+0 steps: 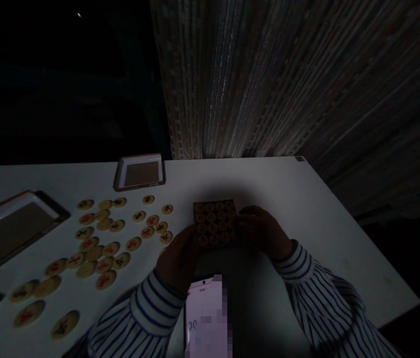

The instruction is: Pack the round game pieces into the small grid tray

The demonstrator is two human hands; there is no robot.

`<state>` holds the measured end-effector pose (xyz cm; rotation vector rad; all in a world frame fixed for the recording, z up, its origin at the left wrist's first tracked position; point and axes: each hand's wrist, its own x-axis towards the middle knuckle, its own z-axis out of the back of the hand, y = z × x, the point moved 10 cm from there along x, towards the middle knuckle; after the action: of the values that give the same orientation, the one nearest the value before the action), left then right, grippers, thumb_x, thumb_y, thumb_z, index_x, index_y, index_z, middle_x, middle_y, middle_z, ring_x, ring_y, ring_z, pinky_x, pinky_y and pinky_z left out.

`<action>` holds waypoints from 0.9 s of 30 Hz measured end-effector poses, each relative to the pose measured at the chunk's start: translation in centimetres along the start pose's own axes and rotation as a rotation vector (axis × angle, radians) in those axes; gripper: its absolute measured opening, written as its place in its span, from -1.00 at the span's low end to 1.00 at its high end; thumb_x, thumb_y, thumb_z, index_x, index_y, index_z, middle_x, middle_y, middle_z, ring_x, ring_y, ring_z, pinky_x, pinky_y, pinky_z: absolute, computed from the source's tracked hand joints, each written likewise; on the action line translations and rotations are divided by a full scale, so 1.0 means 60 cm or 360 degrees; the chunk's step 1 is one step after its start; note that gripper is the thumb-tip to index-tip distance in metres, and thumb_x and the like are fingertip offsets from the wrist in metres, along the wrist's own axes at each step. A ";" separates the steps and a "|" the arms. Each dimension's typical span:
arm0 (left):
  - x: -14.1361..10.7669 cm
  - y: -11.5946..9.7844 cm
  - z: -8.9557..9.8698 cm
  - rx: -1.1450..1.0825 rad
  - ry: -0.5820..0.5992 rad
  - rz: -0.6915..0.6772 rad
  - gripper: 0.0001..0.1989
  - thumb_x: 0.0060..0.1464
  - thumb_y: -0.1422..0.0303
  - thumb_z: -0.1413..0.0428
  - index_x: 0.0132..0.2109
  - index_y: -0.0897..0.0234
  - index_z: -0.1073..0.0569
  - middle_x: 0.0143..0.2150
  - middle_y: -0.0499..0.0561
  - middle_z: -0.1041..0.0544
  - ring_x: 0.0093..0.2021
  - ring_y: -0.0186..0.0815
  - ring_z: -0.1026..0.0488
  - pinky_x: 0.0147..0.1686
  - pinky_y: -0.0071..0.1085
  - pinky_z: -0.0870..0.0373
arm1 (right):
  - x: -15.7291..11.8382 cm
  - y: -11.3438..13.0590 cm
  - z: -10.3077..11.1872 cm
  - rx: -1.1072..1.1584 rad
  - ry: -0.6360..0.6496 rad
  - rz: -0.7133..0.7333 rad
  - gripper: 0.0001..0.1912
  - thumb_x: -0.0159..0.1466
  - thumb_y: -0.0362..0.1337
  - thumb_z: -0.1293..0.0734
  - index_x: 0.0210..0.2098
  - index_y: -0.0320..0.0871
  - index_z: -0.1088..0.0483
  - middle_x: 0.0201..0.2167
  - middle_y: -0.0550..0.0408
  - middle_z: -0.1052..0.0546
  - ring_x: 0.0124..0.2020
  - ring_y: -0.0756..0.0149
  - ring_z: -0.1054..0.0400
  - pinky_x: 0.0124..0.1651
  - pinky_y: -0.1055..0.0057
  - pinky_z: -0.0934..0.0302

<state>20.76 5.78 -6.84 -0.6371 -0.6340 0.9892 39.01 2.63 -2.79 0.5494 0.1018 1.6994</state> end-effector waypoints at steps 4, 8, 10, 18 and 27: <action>-0.001 -0.001 0.002 -0.0006 -0.0026 -0.0045 -0.60 0.10 0.25 0.14 0.03 0.34 -0.29 -0.04 0.12 -0.43 -0.05 -0.27 -0.38 -0.05 -0.33 -0.35 | 0.000 0.000 0.001 -0.0006 0.0003 0.0019 -0.77 0.15 -0.20 -0.27 -0.23 -0.09 -0.45 -0.21 -0.02 -0.43 -0.21 0.26 -0.33 -0.16 0.28 -0.27; 0.001 -0.004 0.003 0.0030 -0.0024 -0.0060 -0.60 0.10 0.23 0.13 0.02 0.32 -0.30 -0.05 0.12 -0.45 -0.07 -0.25 -0.40 -0.08 -0.33 -0.37 | 0.000 0.001 -0.002 -0.0012 0.0008 0.0040 -0.78 0.14 -0.20 -0.28 -0.24 -0.10 -0.45 -0.22 -0.03 -0.44 -0.23 0.27 -0.33 -0.19 0.30 -0.27; 0.002 -0.006 0.004 0.0032 -0.0033 -0.0056 -0.61 0.10 0.23 0.13 0.02 0.30 -0.31 -0.06 0.11 -0.45 -0.08 -0.25 -0.41 -0.09 -0.33 -0.38 | 0.000 0.001 -0.002 -0.0013 0.0001 0.0041 -0.78 0.13 -0.20 -0.28 -0.24 -0.10 -0.44 -0.22 -0.02 -0.44 -0.23 0.27 -0.33 -0.19 0.29 -0.28; 0.000 -0.005 0.005 0.0011 -0.0063 -0.0049 -0.61 0.08 0.21 0.11 0.01 0.28 -0.32 -0.06 0.09 -0.45 -0.09 -0.25 -0.41 -0.10 -0.32 -0.38 | 0.000 0.003 0.002 0.0010 0.0013 0.0019 -0.77 0.13 -0.22 -0.29 -0.23 -0.14 -0.43 -0.22 -0.03 -0.44 -0.21 0.26 -0.32 -0.16 0.28 -0.27; -0.001 -0.007 0.009 0.0005 -0.0135 -0.0026 -0.59 0.08 0.16 0.14 -0.02 0.26 -0.34 -0.12 0.08 -0.48 -0.14 -0.25 -0.43 -0.13 -0.32 -0.39 | -0.002 0.002 0.014 0.0050 0.0022 0.0021 -0.77 0.15 -0.22 -0.26 -0.22 -0.12 -0.41 -0.20 -0.01 -0.43 -0.18 0.28 -0.31 -0.13 0.28 -0.25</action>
<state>20.56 5.67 -6.16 -0.5887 -0.7113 1.0056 39.23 2.29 -2.04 0.5631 0.1352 1.7171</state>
